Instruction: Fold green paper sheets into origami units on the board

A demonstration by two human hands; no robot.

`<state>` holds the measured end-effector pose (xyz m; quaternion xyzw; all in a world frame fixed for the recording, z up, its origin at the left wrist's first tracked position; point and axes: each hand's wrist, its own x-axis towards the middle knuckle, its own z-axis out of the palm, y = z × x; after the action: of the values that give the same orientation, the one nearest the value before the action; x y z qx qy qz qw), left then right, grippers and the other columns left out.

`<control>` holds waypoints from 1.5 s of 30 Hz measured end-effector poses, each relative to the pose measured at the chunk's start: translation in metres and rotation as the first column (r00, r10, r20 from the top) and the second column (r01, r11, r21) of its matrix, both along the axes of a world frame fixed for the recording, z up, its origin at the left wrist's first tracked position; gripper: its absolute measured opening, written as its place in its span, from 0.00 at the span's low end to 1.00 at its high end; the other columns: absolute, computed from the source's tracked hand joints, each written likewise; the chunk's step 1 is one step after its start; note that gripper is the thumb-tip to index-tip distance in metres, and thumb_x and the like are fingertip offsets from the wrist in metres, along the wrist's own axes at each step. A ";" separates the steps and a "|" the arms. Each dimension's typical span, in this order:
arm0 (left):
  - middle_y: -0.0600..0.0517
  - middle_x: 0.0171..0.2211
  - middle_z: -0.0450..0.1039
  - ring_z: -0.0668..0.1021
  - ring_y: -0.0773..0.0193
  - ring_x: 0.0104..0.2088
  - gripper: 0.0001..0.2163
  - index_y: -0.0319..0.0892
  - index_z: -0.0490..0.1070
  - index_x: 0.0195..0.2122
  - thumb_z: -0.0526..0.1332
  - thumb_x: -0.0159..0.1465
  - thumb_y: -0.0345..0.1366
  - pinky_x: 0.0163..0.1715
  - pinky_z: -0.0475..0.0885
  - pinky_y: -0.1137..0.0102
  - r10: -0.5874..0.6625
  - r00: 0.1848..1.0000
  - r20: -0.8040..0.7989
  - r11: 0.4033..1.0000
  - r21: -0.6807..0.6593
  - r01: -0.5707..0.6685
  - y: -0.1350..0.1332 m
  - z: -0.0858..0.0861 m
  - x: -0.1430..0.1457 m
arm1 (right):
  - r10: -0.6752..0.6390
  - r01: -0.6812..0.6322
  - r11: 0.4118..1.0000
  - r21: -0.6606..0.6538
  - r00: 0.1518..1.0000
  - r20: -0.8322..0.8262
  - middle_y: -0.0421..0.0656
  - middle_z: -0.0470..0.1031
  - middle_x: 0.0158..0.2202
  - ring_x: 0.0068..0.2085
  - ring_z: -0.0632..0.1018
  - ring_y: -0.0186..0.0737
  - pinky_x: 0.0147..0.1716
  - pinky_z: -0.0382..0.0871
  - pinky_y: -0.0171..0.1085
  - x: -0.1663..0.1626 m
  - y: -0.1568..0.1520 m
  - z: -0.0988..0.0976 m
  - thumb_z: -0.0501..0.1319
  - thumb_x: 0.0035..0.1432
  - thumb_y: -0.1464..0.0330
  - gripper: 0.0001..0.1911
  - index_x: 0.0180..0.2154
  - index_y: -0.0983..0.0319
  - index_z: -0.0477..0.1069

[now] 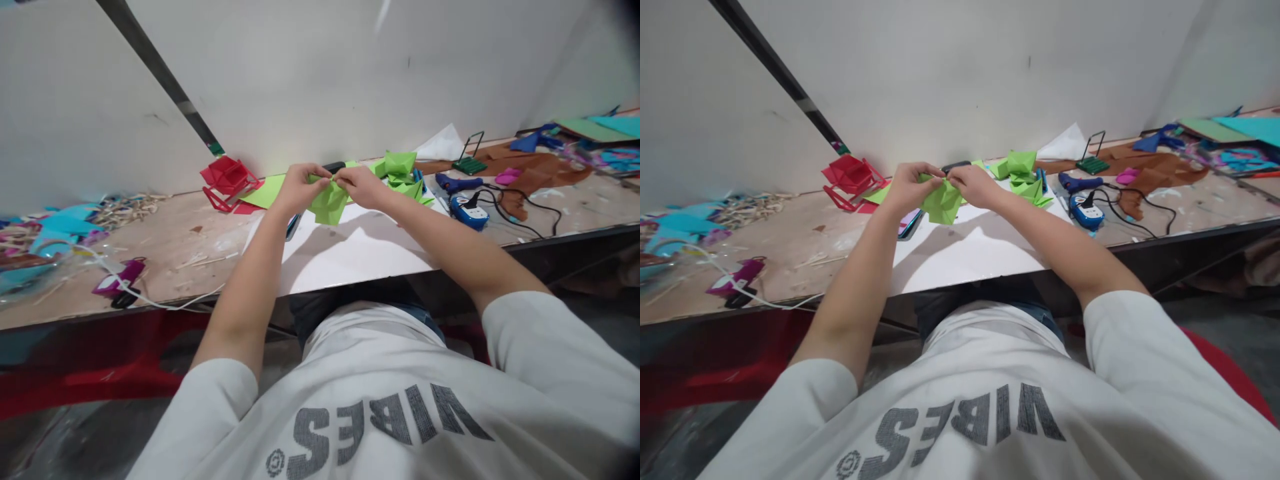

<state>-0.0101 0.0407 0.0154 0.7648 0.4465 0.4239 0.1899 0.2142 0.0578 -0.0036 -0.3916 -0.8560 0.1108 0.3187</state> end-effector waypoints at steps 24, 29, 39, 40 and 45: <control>0.52 0.27 0.78 0.73 0.65 0.30 0.06 0.40 0.83 0.33 0.75 0.62 0.35 0.34 0.65 0.67 0.003 0.976 0.217 0.902 -0.421 0.091 0.016 -0.072 0.009 | 0.254 -0.301 0.893 -0.336 0.951 -0.177 0.50 0.88 0.50 0.49 0.81 0.46 0.57 0.76 0.47 0.023 0.019 -0.061 0.60 0.52 0.67 0.24 0.48 0.63 0.84; 0.53 0.25 0.74 0.69 0.66 0.28 0.07 0.41 0.82 0.32 0.74 0.63 0.38 0.32 0.61 0.67 -0.046 0.978 0.202 0.873 -0.468 0.138 0.019 -0.074 0.008 | 0.279 -0.300 0.887 -0.351 0.954 -0.111 0.46 0.85 0.44 0.43 0.78 0.44 0.51 0.75 0.45 0.024 0.025 -0.067 0.64 0.58 0.67 0.15 0.46 0.62 0.82; 0.55 0.25 0.69 0.65 0.66 0.27 0.13 0.42 0.79 0.32 0.75 0.66 0.45 0.31 0.57 0.68 -0.094 0.995 0.021 0.887 -0.452 0.093 0.027 -0.079 0.006 | 0.209 -0.259 0.878 -0.402 0.964 -0.166 0.37 0.72 0.30 0.34 0.68 0.39 0.37 0.64 0.39 0.024 0.040 -0.078 0.69 0.62 0.70 0.03 0.38 0.59 0.77; 0.55 0.25 0.68 0.65 0.66 0.27 0.13 0.42 0.79 0.32 0.75 0.67 0.45 0.31 0.57 0.68 -0.095 0.995 0.010 0.890 -0.447 0.089 0.027 -0.079 0.006 | 0.197 -0.253 0.876 -0.411 0.965 -0.174 0.37 0.72 0.30 0.34 0.68 0.39 0.36 0.64 0.39 0.024 0.040 -0.079 0.70 0.62 0.70 0.03 0.38 0.59 0.77; 0.56 0.25 0.69 0.64 0.66 0.28 0.13 0.42 0.81 0.33 0.74 0.68 0.46 0.31 0.57 0.67 -0.098 0.995 0.010 0.918 -0.385 0.094 0.028 -0.078 0.007 | 0.128 -0.201 0.895 -0.398 0.971 -0.203 0.37 0.73 0.30 0.35 0.69 0.41 0.37 0.67 0.40 0.024 0.042 -0.080 0.72 0.64 0.67 0.06 0.37 0.57 0.76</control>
<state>-0.0028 0.0685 -0.0627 0.7354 0.4840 0.3145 0.3549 0.2385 0.0995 -0.0833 -0.3653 -0.8123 0.3501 0.2901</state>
